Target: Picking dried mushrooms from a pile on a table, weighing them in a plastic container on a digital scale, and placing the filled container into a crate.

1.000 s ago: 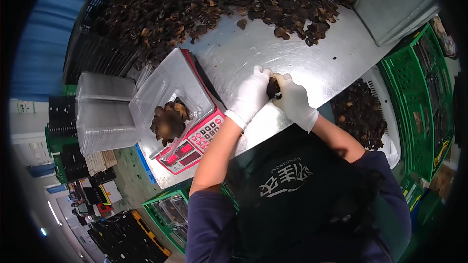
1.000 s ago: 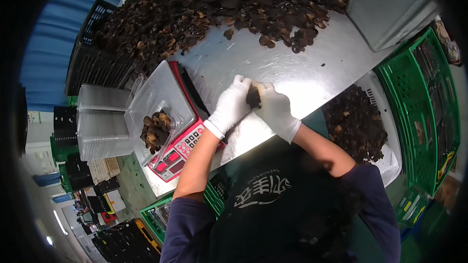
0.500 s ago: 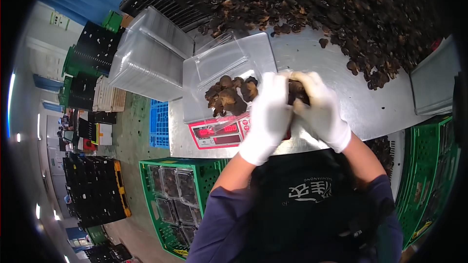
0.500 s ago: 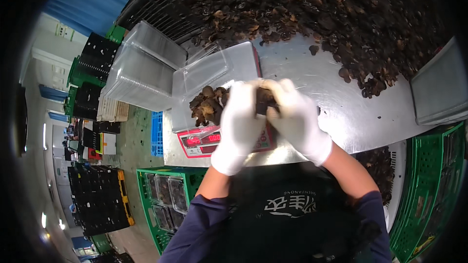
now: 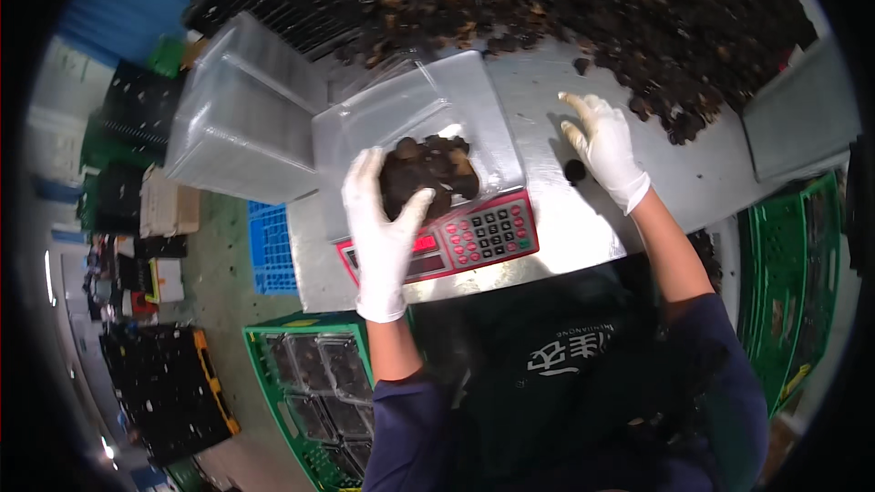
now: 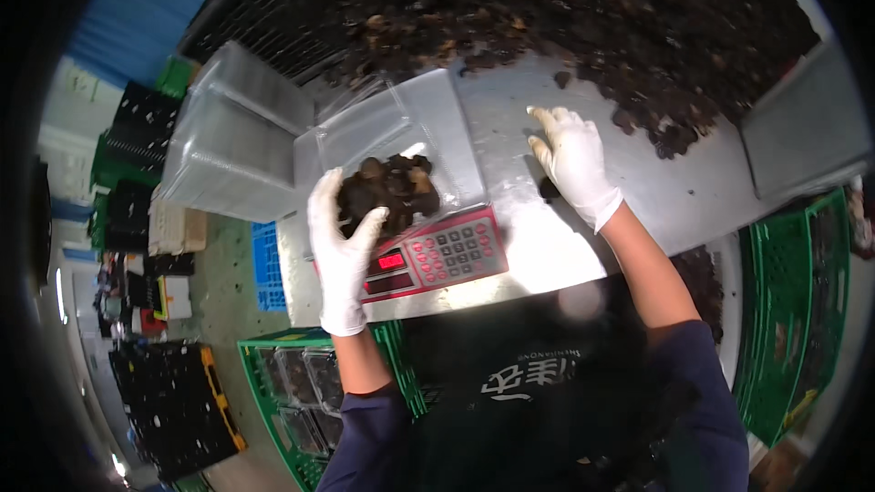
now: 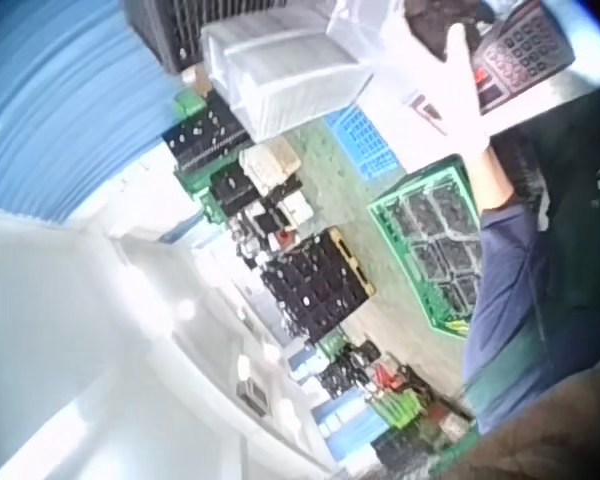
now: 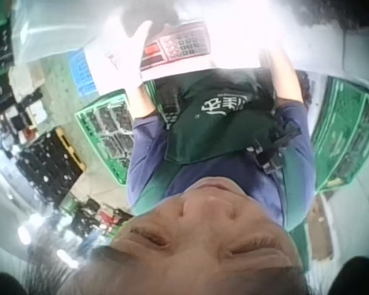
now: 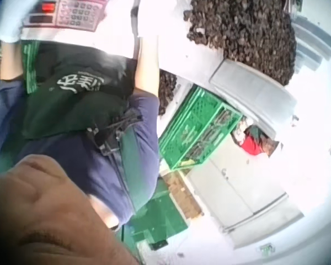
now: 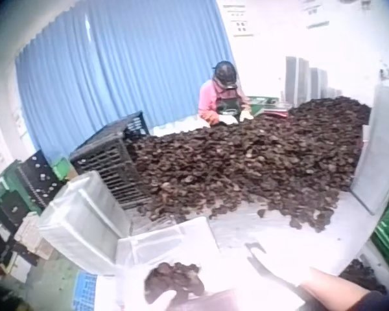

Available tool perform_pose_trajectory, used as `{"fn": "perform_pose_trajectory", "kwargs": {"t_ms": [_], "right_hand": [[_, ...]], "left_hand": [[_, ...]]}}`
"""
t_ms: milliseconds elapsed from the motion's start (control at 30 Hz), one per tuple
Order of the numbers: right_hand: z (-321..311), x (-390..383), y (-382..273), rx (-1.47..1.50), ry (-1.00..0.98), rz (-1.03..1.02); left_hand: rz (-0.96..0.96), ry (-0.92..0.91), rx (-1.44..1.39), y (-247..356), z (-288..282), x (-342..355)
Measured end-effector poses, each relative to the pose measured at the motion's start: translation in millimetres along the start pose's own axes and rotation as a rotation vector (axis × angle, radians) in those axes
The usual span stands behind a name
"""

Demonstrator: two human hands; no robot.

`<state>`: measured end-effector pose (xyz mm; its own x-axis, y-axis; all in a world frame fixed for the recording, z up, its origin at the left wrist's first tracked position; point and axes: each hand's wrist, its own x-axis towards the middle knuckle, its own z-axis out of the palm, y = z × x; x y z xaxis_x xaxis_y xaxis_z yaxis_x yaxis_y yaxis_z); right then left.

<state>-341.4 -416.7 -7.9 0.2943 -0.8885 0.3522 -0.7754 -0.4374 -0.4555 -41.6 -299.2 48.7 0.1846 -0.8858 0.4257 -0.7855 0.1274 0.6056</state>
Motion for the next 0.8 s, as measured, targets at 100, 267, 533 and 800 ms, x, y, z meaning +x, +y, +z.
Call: {"fn": "perform_pose_trajectory", "kwargs": {"t_ms": [100,267,533,800], "right_hand": [[-2,-46,34,-0.121,-0.022,0.074],[-16,-83,66,-0.031,0.020,0.089],[14,-90,59,0.009,-0.006,0.044],[-3,-98,80,0.282,-0.018,0.302]], "left_hand": [[-0.044,0.083,-0.063,-7,2,4],[0.057,0.375,0.058,28,6,-2],[0.443,-0.328,-0.101,94,152,-34],[0.258,-0.545,0.324,102,232,-11]]}}
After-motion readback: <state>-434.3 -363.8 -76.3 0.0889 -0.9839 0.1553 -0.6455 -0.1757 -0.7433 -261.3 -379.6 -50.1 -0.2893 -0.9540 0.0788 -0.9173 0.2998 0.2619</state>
